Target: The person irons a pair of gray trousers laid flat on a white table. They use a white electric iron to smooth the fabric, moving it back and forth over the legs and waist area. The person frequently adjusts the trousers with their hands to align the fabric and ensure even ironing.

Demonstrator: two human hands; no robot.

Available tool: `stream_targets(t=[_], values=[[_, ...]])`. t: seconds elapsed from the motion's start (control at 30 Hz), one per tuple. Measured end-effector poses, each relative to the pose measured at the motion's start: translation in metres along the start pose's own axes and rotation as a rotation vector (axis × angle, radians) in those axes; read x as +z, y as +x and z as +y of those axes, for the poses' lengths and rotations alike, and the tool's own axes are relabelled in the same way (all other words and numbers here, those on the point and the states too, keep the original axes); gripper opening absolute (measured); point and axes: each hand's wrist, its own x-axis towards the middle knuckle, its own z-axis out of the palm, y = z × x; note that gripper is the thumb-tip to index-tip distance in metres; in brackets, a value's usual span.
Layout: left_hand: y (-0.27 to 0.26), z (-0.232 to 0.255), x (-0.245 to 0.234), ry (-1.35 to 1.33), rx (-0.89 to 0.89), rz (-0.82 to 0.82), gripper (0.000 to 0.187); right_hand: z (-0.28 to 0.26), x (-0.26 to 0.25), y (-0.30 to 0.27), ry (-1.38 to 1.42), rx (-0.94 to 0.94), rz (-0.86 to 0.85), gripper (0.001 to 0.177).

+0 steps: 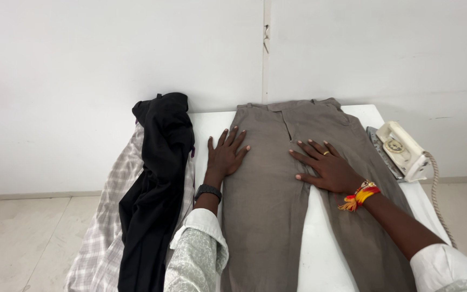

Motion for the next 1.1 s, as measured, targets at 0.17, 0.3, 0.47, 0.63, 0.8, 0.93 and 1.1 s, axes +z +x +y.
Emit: stream_targets(t=[0.17,0.3,0.47,0.63,0.8,0.93,1.1], values=[[-0.002,0.007,-0.003,0.066,-0.009,-0.011,0.07,-0.005,0.004,-0.003,-0.089,0.005,0.068,0.072],[-0.018,0.037,0.002,-0.003,0.107,0.105,0.074,-0.035,0.01,-0.003,-0.01,-0.052,0.199,0.069],[-0.072,0.059,-0.003,-0.043,0.164,0.109,0.071,-0.059,0.007,-0.034,0.004,-0.029,0.207,0.067],[-0.059,0.053,-0.011,-0.133,0.159,0.06,0.068,-0.06,0.004,-0.05,0.023,-0.046,0.199,0.068],[0.05,0.026,-0.012,-0.459,-0.24,0.345,0.047,-0.06,0.002,-0.048,0.055,-0.048,0.208,0.068],[0.108,0.019,-0.021,-0.532,-0.662,0.093,0.039,-0.061,0.003,-0.05,0.071,-0.033,0.195,0.068],[0.129,0.03,-0.026,-0.413,-0.796,0.044,0.034,-0.061,0.004,-0.049,0.091,-0.032,0.2,0.067]])
